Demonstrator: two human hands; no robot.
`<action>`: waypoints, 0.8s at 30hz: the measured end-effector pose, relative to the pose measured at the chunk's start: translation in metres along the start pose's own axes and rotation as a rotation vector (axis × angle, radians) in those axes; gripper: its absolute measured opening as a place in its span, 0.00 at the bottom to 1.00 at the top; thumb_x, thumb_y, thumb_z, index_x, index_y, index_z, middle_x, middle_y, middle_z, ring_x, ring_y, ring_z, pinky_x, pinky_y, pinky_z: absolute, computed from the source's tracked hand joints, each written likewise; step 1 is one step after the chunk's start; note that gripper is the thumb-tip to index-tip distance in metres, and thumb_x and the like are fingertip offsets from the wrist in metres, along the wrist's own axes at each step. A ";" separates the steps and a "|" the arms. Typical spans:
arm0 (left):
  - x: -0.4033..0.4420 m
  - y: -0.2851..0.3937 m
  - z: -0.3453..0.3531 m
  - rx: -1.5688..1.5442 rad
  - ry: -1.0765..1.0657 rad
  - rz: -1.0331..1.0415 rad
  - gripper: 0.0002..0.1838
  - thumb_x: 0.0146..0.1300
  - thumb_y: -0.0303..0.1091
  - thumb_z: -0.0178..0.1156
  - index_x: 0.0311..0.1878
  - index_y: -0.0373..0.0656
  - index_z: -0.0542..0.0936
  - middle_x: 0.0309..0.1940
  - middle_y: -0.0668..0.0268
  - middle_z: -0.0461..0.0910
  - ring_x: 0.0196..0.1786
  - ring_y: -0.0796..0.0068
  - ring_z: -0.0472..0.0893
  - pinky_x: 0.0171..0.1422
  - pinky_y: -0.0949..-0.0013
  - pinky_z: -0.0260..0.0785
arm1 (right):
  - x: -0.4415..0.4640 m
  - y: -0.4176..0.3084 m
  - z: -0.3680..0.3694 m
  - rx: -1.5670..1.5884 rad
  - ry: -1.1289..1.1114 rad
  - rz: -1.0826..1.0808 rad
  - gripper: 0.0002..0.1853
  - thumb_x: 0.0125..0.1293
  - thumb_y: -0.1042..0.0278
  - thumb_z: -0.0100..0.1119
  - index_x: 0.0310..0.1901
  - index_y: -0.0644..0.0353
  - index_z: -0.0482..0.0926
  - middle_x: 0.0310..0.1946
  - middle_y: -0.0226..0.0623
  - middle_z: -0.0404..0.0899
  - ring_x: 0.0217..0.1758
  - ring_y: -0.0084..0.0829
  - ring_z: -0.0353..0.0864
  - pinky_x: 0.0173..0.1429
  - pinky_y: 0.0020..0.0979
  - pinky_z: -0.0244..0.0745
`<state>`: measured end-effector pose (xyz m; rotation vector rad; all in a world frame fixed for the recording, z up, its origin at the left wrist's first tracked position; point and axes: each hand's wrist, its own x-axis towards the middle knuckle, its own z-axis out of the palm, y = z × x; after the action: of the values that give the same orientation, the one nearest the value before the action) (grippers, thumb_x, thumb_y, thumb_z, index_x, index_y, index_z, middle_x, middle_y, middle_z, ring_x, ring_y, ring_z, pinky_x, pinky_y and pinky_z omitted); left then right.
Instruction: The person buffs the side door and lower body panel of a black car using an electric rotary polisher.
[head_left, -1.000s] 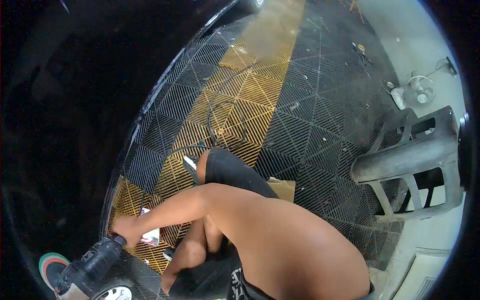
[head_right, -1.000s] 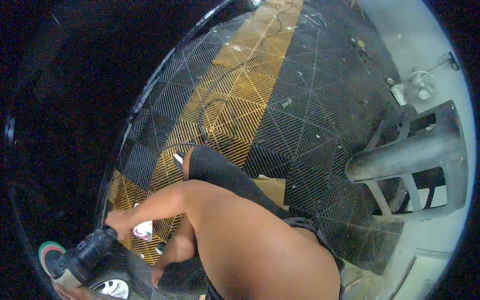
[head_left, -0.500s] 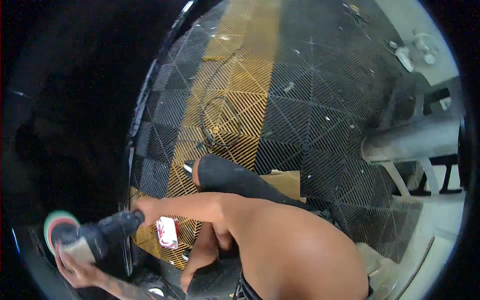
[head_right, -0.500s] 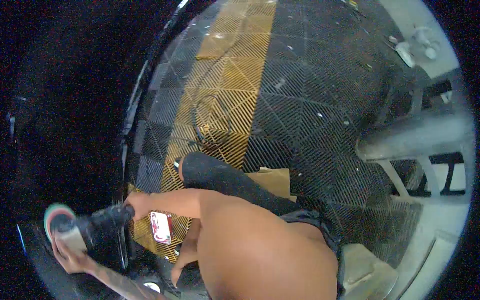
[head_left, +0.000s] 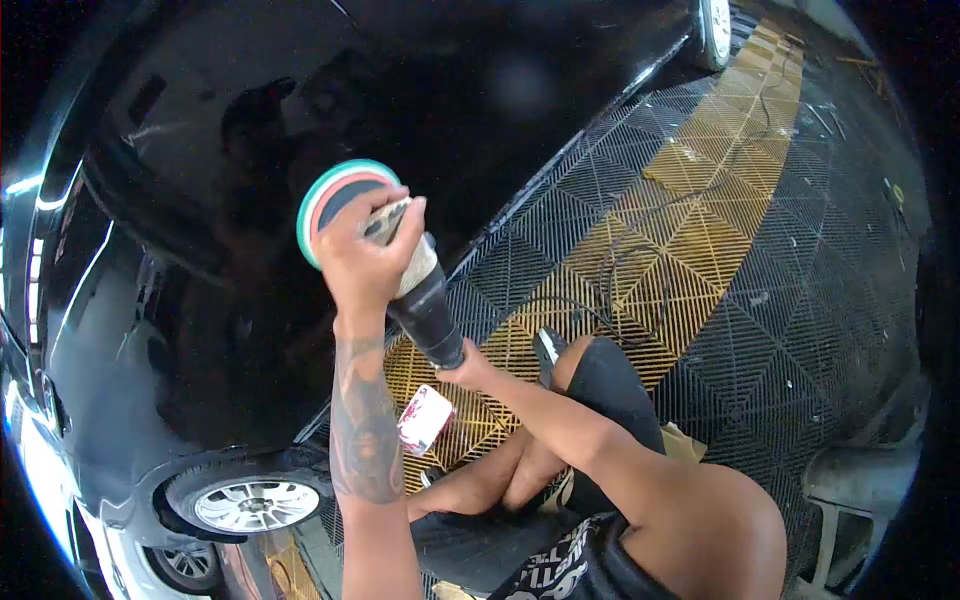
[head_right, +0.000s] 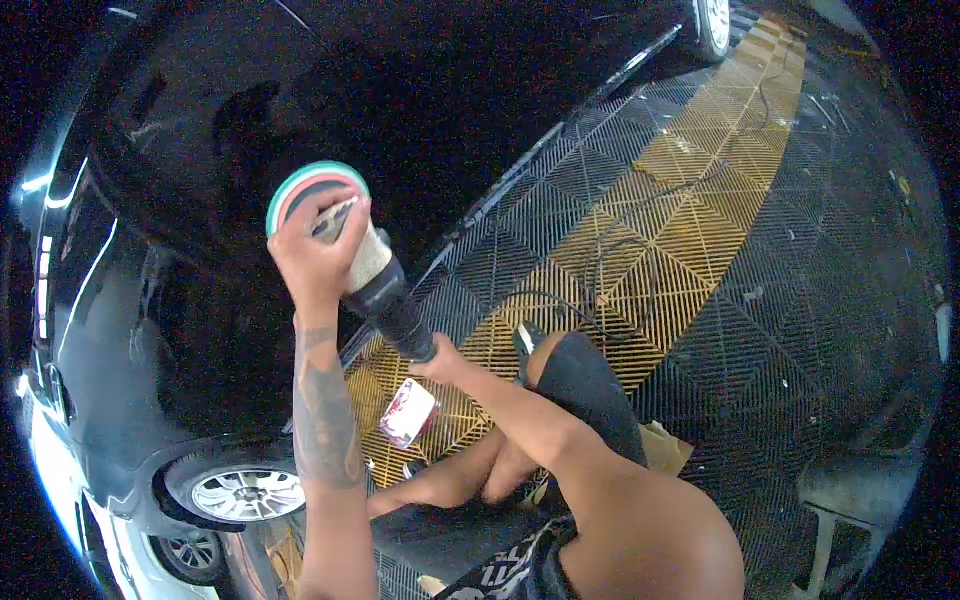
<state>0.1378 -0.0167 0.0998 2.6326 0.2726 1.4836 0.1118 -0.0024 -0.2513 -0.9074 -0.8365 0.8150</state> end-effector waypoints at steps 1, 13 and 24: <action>-0.009 -0.002 -0.010 0.006 0.017 -0.030 0.10 0.54 0.31 0.77 0.37 0.37 0.88 0.31 0.60 0.88 0.34 0.69 0.88 0.42 0.69 0.78 | -0.002 0.005 0.003 0.013 -0.046 0.009 0.21 0.50 0.62 0.76 0.43 0.64 0.82 0.33 0.36 0.85 0.36 0.27 0.81 0.46 0.37 0.79; -0.115 -0.047 -0.145 -0.003 0.260 -0.375 0.07 0.62 0.24 0.68 0.42 0.32 0.86 0.40 0.56 0.89 0.44 0.69 0.87 0.55 0.67 0.78 | -0.024 -0.153 0.099 -0.330 -0.276 -0.362 0.65 0.49 0.44 0.81 0.82 0.53 0.47 0.63 0.55 0.74 0.66 0.55 0.75 0.72 0.47 0.69; -0.067 -0.019 -0.009 0.066 -0.175 -0.251 0.10 0.57 0.32 0.75 0.39 0.38 0.89 0.34 0.60 0.89 0.37 0.72 0.88 0.46 0.68 0.80 | -0.025 -0.140 0.041 -0.188 0.289 -0.216 0.59 0.45 0.46 0.85 0.72 0.64 0.58 0.56 0.56 0.80 0.60 0.51 0.84 0.64 0.45 0.78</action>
<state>0.0943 -0.0118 0.0444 2.6379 0.6188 1.1783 0.0977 -0.0640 -0.1173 -1.0509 -0.7483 0.4096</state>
